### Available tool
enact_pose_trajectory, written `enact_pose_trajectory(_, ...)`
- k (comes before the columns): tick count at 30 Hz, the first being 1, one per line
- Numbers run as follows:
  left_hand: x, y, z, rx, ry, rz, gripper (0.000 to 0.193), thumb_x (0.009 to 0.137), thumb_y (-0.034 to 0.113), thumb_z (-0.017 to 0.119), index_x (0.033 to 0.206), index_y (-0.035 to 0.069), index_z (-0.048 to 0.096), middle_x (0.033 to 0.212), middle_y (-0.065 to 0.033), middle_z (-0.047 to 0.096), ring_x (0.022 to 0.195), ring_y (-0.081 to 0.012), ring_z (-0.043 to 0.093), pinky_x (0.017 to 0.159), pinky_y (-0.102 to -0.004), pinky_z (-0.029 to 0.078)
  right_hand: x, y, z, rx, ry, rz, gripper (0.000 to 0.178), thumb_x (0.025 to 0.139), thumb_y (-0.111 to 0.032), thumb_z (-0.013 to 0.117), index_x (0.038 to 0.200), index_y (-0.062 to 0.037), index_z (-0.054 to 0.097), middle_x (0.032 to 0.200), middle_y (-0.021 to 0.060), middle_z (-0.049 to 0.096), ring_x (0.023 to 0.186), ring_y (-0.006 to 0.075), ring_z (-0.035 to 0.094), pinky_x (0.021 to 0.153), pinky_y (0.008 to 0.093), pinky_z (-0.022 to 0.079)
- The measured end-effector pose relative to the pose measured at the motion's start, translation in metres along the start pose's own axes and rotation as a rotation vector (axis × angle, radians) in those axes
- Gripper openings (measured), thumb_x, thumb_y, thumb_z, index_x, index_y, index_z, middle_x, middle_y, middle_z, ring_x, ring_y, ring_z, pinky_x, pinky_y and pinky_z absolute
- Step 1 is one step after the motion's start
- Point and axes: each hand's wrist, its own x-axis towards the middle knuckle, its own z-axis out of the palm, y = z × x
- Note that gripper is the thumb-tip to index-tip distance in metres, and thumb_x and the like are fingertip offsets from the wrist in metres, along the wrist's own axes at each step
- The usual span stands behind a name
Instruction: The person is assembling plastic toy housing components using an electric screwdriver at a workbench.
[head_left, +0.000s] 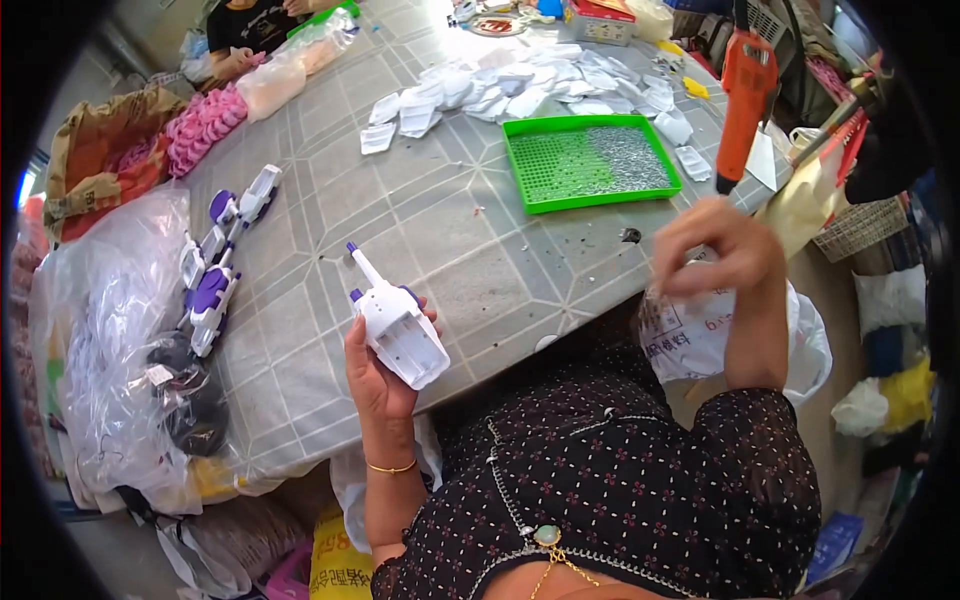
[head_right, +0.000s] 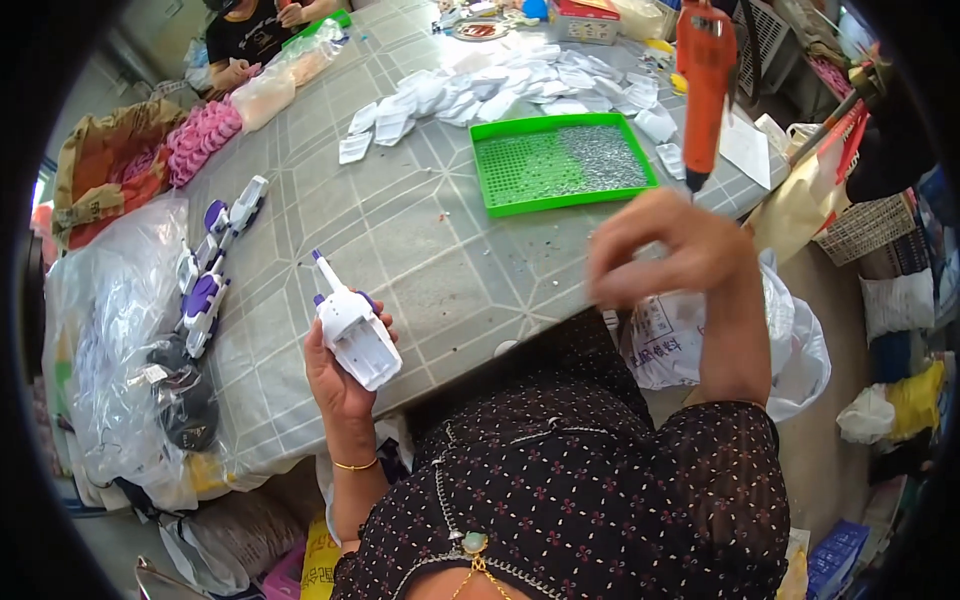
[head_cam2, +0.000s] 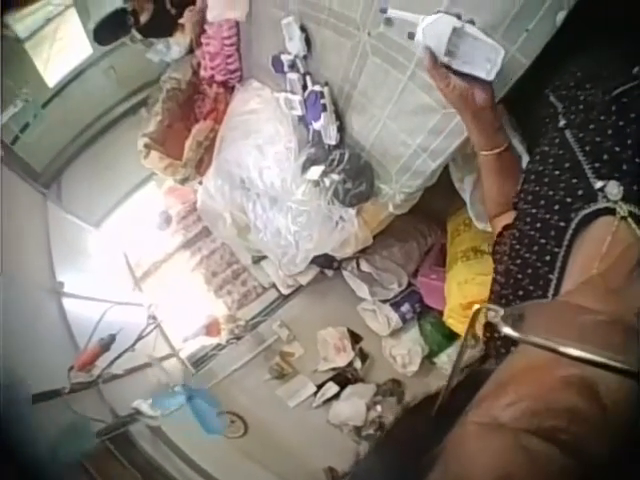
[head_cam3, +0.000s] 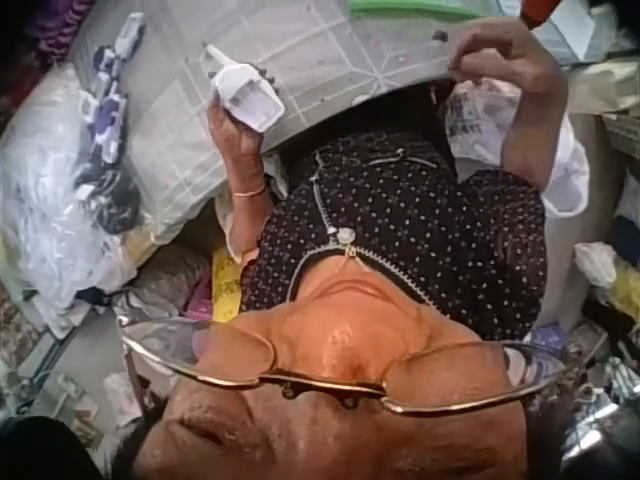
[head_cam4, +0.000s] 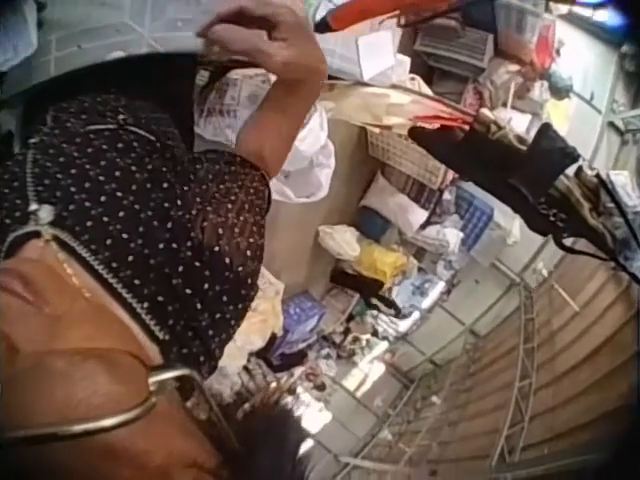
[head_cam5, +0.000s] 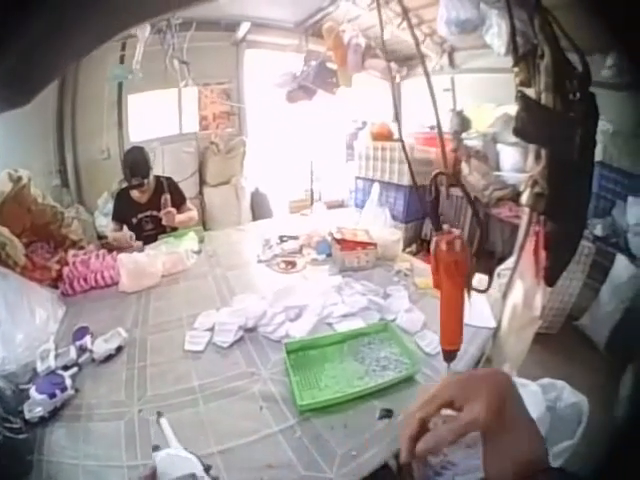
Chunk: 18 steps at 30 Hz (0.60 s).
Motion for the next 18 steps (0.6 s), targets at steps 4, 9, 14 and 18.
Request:
enact_pose_trajectory(4, 0.022, -0.01, -0.004, -0.177, -0.127, -0.095, 0.061, 0.106, 0.044, 0.051, 0.144, -0.004, 0.051, 0.135, -0.0305, 0.06, 0.119, -0.0458, 0.063, 0.103, -0.0582, 0.052, -0.091, 0.061, -0.075, 0.487, 0.323, -0.414, 0.02, 0.085, -0.012, 0.064, 0.069, -0.0072, 0.053, 0.051, -0.0018, 0.045, 0.043, 0.0108, 0.046, 0.042, 0.0292, 0.033)
enact_pose_trajectory(9, 0.029, -0.024, -0.015, -0.187, -0.125, -0.088, 0.068, 0.106, 0.052, 0.049, 0.144, -0.004, 0.05, 0.135, -0.0297, 0.06, 0.117, -0.0448, 0.064, 0.1, -0.0579, 0.054, -0.023, 0.121, -0.147, 0.653, 1.004, -0.195, 0.016, 0.105, -0.022, 0.06, 0.098, -0.0077, 0.062, 0.064, -0.0081, 0.042, 0.046, 0.0029, 0.036, 0.042, 0.0212, 0.027)
enact_pose_trajectory(14, 0.031, -0.028, -0.025, -0.158, -0.199, -0.038, 0.068, 0.105, 0.059, 0.046, 0.147, 0.005, 0.051, 0.13, -0.0247, 0.064, 0.113, -0.0415, 0.066, 0.09, -0.0539, 0.06, 0.151, 0.188, -0.157, -0.247, 0.815, 0.382, 0.039, 0.102, -0.042, 0.054, 0.111, -0.0075, 0.071, 0.086, 0.004, 0.07, 0.065, 0.0096, 0.06, 0.053, 0.0282, 0.046)
enact_pose_trajectory(18, 0.041, -0.027, -0.017, -0.205, -0.162, -0.07, 0.074, 0.103, 0.063, 0.045, 0.146, 0.003, 0.051, 0.13, -0.0245, 0.063, 0.106, -0.0389, 0.069, 0.087, -0.05, 0.062, 0.237, 0.25, -0.157, -1.102, 0.762, 0.65, 0.065, 0.091, -0.06, 0.06, 0.121, -0.0043, 0.072, 0.11, 0.0186, 0.076, 0.102, 0.0367, 0.072, 0.091, 0.0478, 0.054)
